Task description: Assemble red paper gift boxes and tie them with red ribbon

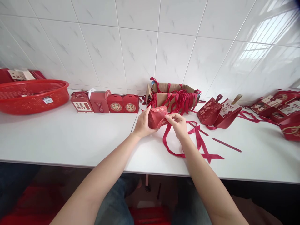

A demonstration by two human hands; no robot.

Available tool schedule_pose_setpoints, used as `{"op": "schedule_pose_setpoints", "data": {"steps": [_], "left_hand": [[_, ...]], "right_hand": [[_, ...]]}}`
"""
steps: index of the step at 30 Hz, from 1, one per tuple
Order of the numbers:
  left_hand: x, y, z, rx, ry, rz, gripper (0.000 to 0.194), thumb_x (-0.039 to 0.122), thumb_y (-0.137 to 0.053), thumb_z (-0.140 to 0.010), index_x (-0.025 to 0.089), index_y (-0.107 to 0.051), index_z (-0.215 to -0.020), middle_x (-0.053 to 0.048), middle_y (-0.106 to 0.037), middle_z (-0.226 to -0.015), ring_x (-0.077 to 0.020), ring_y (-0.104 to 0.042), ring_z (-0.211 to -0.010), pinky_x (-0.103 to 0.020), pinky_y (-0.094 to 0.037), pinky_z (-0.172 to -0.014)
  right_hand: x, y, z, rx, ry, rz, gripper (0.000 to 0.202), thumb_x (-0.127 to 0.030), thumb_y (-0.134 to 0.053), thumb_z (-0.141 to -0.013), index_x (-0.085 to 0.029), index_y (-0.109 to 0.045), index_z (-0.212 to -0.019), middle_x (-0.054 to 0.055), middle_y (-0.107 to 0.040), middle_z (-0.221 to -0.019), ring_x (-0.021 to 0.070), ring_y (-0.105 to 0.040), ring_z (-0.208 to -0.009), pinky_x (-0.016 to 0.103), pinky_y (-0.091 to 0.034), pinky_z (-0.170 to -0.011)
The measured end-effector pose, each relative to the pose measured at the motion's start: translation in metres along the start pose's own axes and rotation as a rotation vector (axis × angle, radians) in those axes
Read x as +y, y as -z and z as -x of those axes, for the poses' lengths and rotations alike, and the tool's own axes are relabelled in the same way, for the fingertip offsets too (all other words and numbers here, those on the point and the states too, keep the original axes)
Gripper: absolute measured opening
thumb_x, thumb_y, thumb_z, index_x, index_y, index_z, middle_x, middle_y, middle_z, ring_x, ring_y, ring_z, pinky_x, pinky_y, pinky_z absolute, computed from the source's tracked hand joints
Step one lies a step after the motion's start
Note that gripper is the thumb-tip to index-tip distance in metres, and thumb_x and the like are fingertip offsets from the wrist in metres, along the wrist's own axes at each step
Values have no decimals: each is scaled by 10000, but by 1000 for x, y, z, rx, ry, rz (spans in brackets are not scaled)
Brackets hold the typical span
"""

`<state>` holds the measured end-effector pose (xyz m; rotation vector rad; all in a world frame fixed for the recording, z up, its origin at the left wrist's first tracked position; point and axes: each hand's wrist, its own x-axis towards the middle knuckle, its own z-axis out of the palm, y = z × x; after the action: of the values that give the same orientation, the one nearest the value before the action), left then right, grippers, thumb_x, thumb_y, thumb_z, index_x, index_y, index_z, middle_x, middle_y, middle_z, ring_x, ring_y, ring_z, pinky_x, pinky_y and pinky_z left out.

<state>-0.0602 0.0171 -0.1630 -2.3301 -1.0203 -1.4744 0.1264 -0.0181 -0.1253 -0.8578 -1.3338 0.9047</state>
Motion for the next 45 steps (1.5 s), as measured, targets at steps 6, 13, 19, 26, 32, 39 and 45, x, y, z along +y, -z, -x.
{"op": "schedule_pose_setpoints", "data": {"steps": [6,13,19,26,32,39,45], "left_hand": [[0,0,1,-30,49,31,1152,421,-826,-575,188,-131,-1463,-202,-454,-1361,-370,-463,-1262,-502,-436,-996],[3,0,1,-23,97,39,1127,478,-815,-586,174,-165,-1454,-205,-459,-1362,-359,-479,-1249,-495,-435,-997],[5,1,0,-31,112,46,1124,463,-817,-593,183,-158,-1459,-204,-455,-1365,-360,-464,-1264,-496,-435,-998],[3,2,0,-47,133,81,1131,467,-810,-598,188,-137,-1462,-213,-420,-1387,-354,-472,-1251,-496,-443,-989],[1,1,3,-53,173,134,1098,483,-808,-588,190,-146,-1414,-203,-476,-1301,-326,-546,-1153,-463,-501,-898],[0,-1,2,-94,42,124,822,418,-790,-605,220,-341,-1265,-170,-457,-1255,-331,-524,-1144,-479,-500,-862],[8,3,-1,-148,-26,110,968,403,-785,-624,268,-247,-1417,-148,-423,-1284,-336,-483,-1177,-496,-463,-925]], "right_hand": [[-1,1,-2,-26,-66,-134,286,-432,-727,-708,-201,-568,-653,-19,-584,-672,112,-537,-637,250,-447,-623],[-2,4,-3,-61,-82,-203,201,-398,-719,-708,-217,-635,-723,-13,-622,-754,119,-560,-698,268,-469,-693],[-1,3,-1,-86,-69,-248,176,-325,-752,-674,-231,-646,-778,-23,-627,-785,116,-569,-713,265,-469,-690],[-6,9,-6,-86,-4,-452,175,-280,-782,-652,-255,-654,-767,-29,-626,-736,126,-582,-689,287,-488,-698],[-12,50,-8,130,246,-985,45,-316,-655,-794,-333,-624,-765,-98,-605,-693,60,-537,-516,222,-503,-633],[-4,65,-24,207,63,-954,97,-286,-710,-764,-285,-615,-749,-99,-667,-760,58,-524,-508,231,-474,-559],[3,23,-18,78,-140,-556,298,-232,-837,-594,-227,-592,-762,-54,-651,-708,88,-599,-599,192,-481,-519]]}}
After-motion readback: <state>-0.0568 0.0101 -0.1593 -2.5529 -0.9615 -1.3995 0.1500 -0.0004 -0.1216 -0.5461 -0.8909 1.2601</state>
